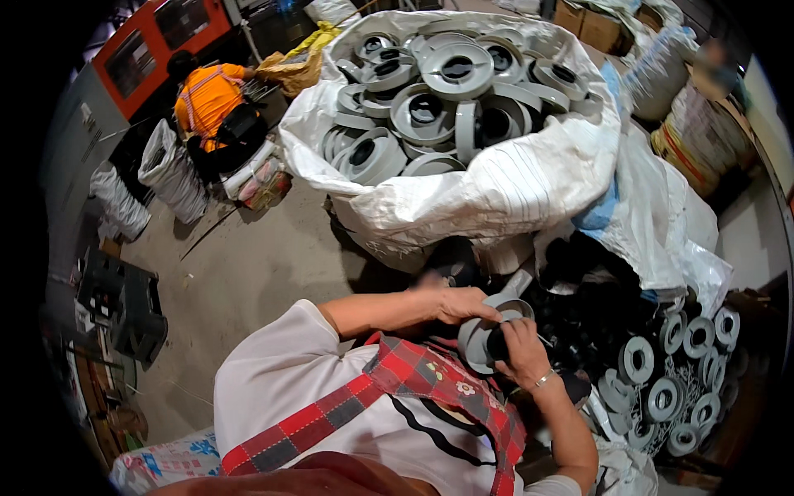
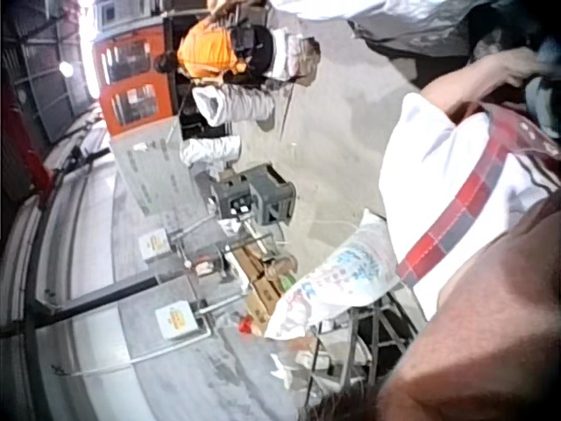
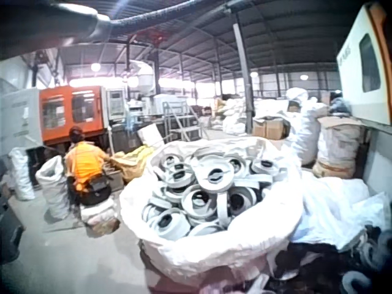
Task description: The person sits on the floor and repeatedly picks up a white circular plastic part and a black circular plastic part. They insert the black part into the center of the white part and place the assembled unit into a large white sack. This process is repeated continuously throughout the video.
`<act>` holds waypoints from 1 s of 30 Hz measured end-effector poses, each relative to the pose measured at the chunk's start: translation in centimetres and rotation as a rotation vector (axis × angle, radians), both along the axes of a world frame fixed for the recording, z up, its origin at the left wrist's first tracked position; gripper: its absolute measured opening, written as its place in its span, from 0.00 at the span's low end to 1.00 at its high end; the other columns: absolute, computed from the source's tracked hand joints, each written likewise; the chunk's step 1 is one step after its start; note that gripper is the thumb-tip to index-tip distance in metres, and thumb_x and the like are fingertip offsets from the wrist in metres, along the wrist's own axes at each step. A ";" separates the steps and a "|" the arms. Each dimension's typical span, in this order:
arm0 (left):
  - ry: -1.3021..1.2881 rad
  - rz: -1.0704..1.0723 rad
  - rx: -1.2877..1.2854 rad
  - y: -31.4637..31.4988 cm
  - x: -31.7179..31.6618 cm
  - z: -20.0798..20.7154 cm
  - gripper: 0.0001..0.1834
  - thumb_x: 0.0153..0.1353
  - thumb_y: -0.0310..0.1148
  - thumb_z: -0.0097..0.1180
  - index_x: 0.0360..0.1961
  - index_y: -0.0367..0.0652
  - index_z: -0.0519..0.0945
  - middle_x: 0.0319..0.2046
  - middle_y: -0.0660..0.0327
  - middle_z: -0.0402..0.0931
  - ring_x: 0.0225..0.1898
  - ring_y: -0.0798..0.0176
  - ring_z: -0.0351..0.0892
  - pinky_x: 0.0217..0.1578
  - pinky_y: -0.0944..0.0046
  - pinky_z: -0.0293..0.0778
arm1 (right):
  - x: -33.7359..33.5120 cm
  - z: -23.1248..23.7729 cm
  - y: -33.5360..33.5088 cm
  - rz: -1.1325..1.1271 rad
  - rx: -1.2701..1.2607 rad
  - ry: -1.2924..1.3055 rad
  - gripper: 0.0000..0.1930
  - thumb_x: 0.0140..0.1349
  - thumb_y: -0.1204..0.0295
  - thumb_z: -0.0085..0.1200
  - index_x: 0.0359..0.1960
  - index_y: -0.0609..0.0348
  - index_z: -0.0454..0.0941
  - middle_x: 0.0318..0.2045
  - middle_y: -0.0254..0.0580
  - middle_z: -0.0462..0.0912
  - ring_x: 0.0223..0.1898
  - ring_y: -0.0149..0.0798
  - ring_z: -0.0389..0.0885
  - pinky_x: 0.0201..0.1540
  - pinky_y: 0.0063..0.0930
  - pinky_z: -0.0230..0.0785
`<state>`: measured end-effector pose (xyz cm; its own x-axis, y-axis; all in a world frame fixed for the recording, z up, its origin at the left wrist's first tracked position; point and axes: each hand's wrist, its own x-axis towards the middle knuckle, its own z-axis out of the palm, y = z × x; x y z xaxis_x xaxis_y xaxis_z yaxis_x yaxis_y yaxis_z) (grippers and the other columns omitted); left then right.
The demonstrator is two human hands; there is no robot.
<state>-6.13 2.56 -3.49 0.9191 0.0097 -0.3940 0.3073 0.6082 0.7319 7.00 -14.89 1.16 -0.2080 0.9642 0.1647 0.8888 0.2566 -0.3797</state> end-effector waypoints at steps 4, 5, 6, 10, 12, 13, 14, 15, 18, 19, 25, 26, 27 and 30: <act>0.013 -0.047 -0.006 0.3 -0.3 -1.2 0.14 0.55 0.31 0.60 0.39 0.33 0.78 0.33 0.61 0.78 0.35 0.67 0.76 0.39 0.65 0.73 | -0.1 0.2 -0.1 0.070 0.015 -0.143 0.41 0.32 0.70 0.67 0.53 0.68 0.61 0.49 0.54 0.66 0.51 0.56 0.65 0.54 0.41 0.64; 0.009 -0.017 -0.047 -0.1 -0.2 -0.7 0.14 0.56 0.32 0.60 0.39 0.33 0.78 0.33 0.61 0.78 0.35 0.67 0.76 0.39 0.65 0.73 | 0.2 0.1 -0.3 0.062 0.067 -0.172 0.40 0.32 0.70 0.66 0.52 0.68 0.62 0.48 0.54 0.67 0.51 0.56 0.65 0.54 0.42 0.64; 0.008 0.013 -0.090 -0.5 -0.1 0.0 0.14 0.56 0.32 0.60 0.40 0.33 0.78 0.33 0.61 0.78 0.35 0.67 0.76 0.39 0.64 0.74 | 0.4 -0.6 -0.5 0.053 0.118 -0.199 0.40 0.33 0.70 0.66 0.52 0.68 0.63 0.48 0.54 0.67 0.51 0.56 0.65 0.53 0.42 0.65; 0.097 0.285 -0.294 -0.8 1.0 -2.2 0.15 0.58 0.34 0.59 0.41 0.33 0.77 0.34 0.59 0.78 0.34 0.66 0.77 0.39 0.63 0.75 | 0.5 -1.5 -0.6 -0.257 0.215 -0.113 0.38 0.33 0.74 0.64 0.52 0.66 0.63 0.48 0.56 0.66 0.50 0.59 0.65 0.50 0.44 0.66; 0.038 0.213 -0.067 -2.0 0.4 0.1 0.15 0.58 0.34 0.58 0.42 0.35 0.77 0.35 0.63 0.77 0.36 0.67 0.76 0.39 0.63 0.73 | 0.6 -2.2 -0.3 -0.318 0.124 0.159 0.39 0.34 0.73 0.65 0.53 0.62 0.63 0.47 0.54 0.67 0.50 0.57 0.65 0.50 0.43 0.65; 0.028 0.188 -0.036 -2.3 0.5 -0.1 0.15 0.58 0.34 0.58 0.43 0.36 0.77 0.35 0.63 0.76 0.36 0.68 0.75 0.39 0.64 0.73 | 0.6 -2.2 -0.3 -0.365 0.056 0.196 0.38 0.34 0.70 0.67 0.53 0.57 0.64 0.45 0.52 0.67 0.49 0.56 0.65 0.51 0.42 0.64; 0.021 0.171 -0.005 -2.5 0.4 -0.3 0.15 0.57 0.34 0.59 0.43 0.37 0.77 0.35 0.64 0.76 0.36 0.68 0.75 0.39 0.64 0.73 | 0.6 -2.1 -0.3 -0.367 0.038 0.209 0.37 0.35 0.69 0.67 0.52 0.55 0.66 0.43 0.51 0.67 0.48 0.55 0.65 0.50 0.42 0.65; 0.024 0.182 -0.034 -3.0 0.4 0.9 0.16 0.57 0.34 0.60 0.43 0.37 0.76 0.34 0.65 0.75 0.34 0.69 0.74 0.37 0.65 0.72 | 0.9 -2.5 -0.4 -0.391 0.051 0.250 0.36 0.35 0.69 0.66 0.51 0.55 0.67 0.43 0.51 0.68 0.48 0.55 0.66 0.49 0.41 0.65; -0.060 0.209 0.055 -3.8 0.8 1.5 0.17 0.56 0.34 0.61 0.44 0.38 0.75 0.33 0.66 0.75 0.34 0.70 0.74 0.35 0.67 0.71 | 0.8 -4.0 -0.2 -0.605 0.165 0.477 0.34 0.37 0.66 0.65 0.50 0.55 0.68 0.38 0.51 0.71 0.45 0.51 0.71 0.47 0.38 0.66; -0.101 0.231 0.237 -4.2 1.0 1.6 0.17 0.56 0.34 0.61 0.44 0.37 0.75 0.33 0.67 0.74 0.34 0.72 0.73 0.34 0.69 0.70 | 0.6 -5.3 0.2 -0.789 0.086 0.672 0.32 0.43 0.63 0.66 0.50 0.58 0.68 0.35 0.50 0.74 0.35 0.48 0.76 0.38 0.35 0.71; -0.079 0.322 0.282 -4.0 1.2 2.7 0.14 0.57 0.32 0.58 0.41 0.36 0.74 0.31 0.65 0.75 0.31 0.72 0.73 0.31 0.71 0.70 | 1.5 -4.3 -0.9 -0.631 -0.122 0.684 0.40 0.47 0.43 0.59 0.52 0.65 0.66 0.31 0.53 0.80 0.25 0.40 0.80 0.26 0.27 0.72; -0.086 0.346 0.286 -4.5 1.2 2.7 0.16 0.57 0.33 0.58 0.43 0.35 0.73 0.32 0.65 0.75 0.32 0.73 0.72 0.32 0.71 0.70 | 1.3 -4.1 -0.9 -0.695 -0.127 0.683 0.40 0.46 0.44 0.61 0.50 0.68 0.68 0.31 0.54 0.80 0.27 0.42 0.80 0.28 0.28 0.73; -0.097 0.293 0.383 -4.7 0.9 2.4 0.17 0.57 0.33 0.59 0.44 0.34 0.72 0.33 0.64 0.75 0.33 0.72 0.72 0.33 0.71 0.70 | 1.1 -3.6 -0.8 -0.754 -0.127 0.679 0.40 0.44 0.45 0.62 0.48 0.70 0.69 0.32 0.55 0.80 0.29 0.43 0.81 0.30 0.28 0.73; -0.132 0.257 0.463 -5.2 1.1 2.6 0.18 0.58 0.33 0.59 0.45 0.34 0.72 0.36 0.63 0.75 0.35 0.72 0.73 0.36 0.71 0.71 | 3.1 -5.7 -1.1 -0.729 -0.747 1.754 0.42 0.53 0.36 0.45 0.45 0.73 0.71 0.29 0.58 0.79 0.17 0.44 0.79 0.17 0.32 0.73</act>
<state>-5.07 -2.67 -0.89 0.9054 0.3859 -0.1769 0.0787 0.2570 0.9632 10.08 -15.99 -4.58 0.0776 0.7397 -0.6685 -0.6284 -0.4843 -0.6088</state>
